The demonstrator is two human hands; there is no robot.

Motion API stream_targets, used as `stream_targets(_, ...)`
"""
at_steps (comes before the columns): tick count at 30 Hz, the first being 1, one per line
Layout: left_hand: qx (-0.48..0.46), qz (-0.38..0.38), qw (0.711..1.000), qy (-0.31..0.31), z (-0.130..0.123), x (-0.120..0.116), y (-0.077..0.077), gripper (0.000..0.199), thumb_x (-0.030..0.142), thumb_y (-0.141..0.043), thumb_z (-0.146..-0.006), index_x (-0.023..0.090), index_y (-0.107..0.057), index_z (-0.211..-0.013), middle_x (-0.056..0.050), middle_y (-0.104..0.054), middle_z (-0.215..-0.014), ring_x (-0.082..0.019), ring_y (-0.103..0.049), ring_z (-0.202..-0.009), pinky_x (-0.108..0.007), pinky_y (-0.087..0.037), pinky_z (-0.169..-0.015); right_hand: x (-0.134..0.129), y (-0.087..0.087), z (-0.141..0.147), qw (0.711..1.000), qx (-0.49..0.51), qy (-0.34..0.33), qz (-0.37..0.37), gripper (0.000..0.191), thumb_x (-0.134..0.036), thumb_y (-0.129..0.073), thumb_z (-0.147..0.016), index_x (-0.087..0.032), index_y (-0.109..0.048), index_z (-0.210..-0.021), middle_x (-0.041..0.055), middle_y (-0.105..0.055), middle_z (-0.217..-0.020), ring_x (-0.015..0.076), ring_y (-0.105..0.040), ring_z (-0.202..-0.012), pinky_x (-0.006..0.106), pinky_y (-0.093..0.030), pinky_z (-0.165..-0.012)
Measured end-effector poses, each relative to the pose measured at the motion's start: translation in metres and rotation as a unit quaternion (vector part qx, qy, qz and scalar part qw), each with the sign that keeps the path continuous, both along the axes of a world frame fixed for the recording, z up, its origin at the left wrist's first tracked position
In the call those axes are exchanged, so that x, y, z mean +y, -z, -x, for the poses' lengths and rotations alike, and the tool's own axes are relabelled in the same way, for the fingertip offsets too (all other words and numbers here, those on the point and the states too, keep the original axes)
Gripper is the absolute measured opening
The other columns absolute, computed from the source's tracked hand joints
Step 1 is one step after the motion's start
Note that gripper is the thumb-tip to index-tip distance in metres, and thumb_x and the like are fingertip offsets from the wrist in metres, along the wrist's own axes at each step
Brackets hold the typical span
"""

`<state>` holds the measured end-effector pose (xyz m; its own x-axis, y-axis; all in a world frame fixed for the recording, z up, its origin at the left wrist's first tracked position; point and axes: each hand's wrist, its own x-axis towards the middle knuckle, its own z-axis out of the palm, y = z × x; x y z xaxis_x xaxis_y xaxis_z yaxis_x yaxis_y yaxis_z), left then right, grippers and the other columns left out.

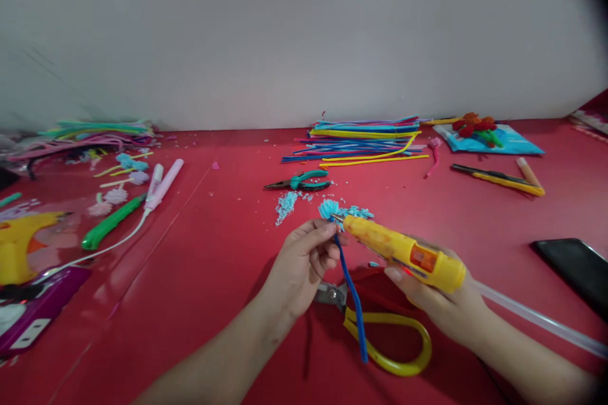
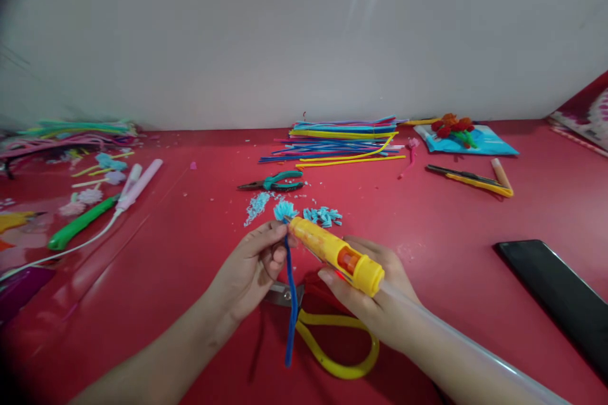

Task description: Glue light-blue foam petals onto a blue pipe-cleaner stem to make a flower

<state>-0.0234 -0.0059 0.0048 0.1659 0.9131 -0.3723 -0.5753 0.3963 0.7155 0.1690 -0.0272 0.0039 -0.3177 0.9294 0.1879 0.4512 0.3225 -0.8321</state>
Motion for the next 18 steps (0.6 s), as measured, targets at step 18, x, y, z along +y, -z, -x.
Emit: stream_targets(18, -0.008, 0.003, 1.000, -0.001, -0.0004, -0.0011, 0.0011, 0.009, 0.013, -0.060, -0.077, 0.011, -0.057, -0.069, -0.001, -0.065, -0.061, 0.000, -0.050, -0.040, -0.006, -0.042, -0.037, 0.0006, 0.0036, -0.0008, 1.000, 0.010, 0.019, 0.011, 0.019, -0.036, -0.054, -0.082, -0.018, -0.059, -0.076, 0.0016, -0.057, -0.063, 0.0129, -0.051, -0.052, 0.023, -0.044, -0.047)
